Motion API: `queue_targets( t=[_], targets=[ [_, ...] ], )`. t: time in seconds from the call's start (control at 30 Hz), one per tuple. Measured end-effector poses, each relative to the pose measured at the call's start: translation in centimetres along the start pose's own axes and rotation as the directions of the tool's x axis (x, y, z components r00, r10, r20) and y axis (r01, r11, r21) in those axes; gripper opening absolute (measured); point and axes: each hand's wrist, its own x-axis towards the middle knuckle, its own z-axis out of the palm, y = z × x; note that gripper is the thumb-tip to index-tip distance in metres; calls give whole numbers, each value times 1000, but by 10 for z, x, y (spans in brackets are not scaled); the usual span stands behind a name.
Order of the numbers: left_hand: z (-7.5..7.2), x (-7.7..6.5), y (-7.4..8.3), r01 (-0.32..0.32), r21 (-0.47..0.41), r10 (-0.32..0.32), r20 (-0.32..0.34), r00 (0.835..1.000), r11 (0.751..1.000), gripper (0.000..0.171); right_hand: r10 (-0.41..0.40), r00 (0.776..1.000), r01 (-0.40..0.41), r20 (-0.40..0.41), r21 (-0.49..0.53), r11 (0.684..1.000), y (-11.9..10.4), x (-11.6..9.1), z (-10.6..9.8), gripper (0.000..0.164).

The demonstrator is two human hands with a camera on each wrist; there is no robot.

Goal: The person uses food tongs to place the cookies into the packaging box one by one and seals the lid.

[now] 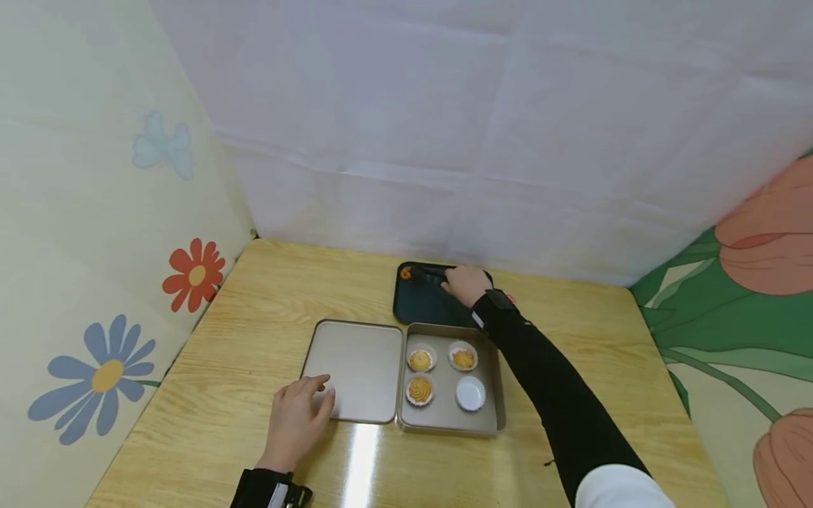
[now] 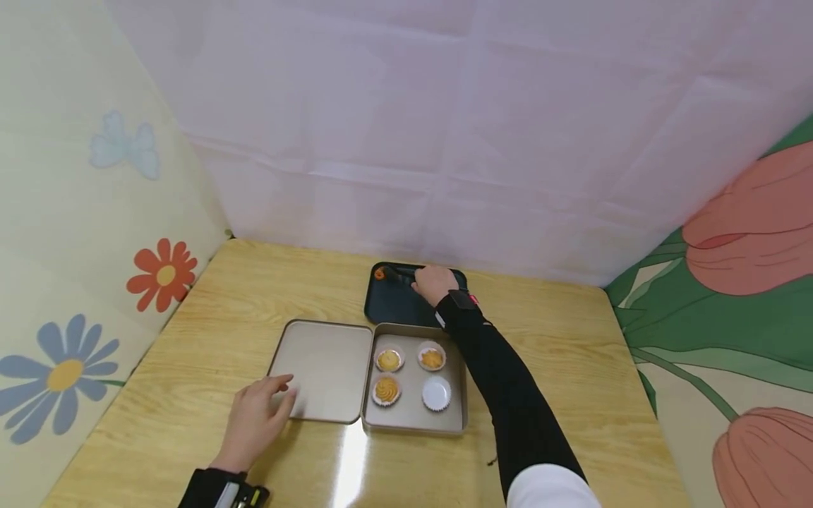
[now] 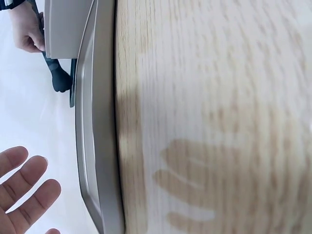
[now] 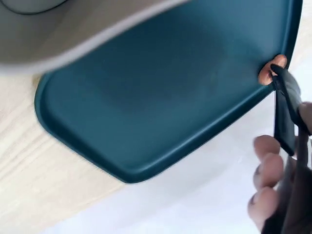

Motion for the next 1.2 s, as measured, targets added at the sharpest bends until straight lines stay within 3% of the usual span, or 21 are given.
queue_targets(
  t=[0.2, 0.37, 0.53, 0.67, 0.97, 1.2],
  targets=[
    [-3, -2, 3, 1, 10, -1, 3, 1000, 1000, 24, 1, 1000, -2, 18, 22, 1000, 2, -4, -8, 35],
    [-2, -2, 0, 3, 17, -3, -11, 1000, 1000, 23, -10, 999, 10, -33, -3, 1000, 4, 4, 0, 39],
    [0, -5, -1, 26, 24, -26, 18, 999, 999, 23, 3, 1000, -4, -17, -26, 1000, 6, 9, 10, 43],
    [0, -3, -2, 42, 31, -42, 16, 999, 999, 24, 2, 1000, -2, -9, -51, 999, 6, 15, 13, 42],
    [1, -1, -3, 15, 22, -14, -11, 1000, 1000, 23, -43, 996, 42, -76, -16, 999, 4, 20, 11, 33],
    [5, -1, -7, 1, 18, 0, -26, 1000, 1000, 23, -78, 996, 79, -49, 21, 997, 7, 22, 12, 31]
  ],
)
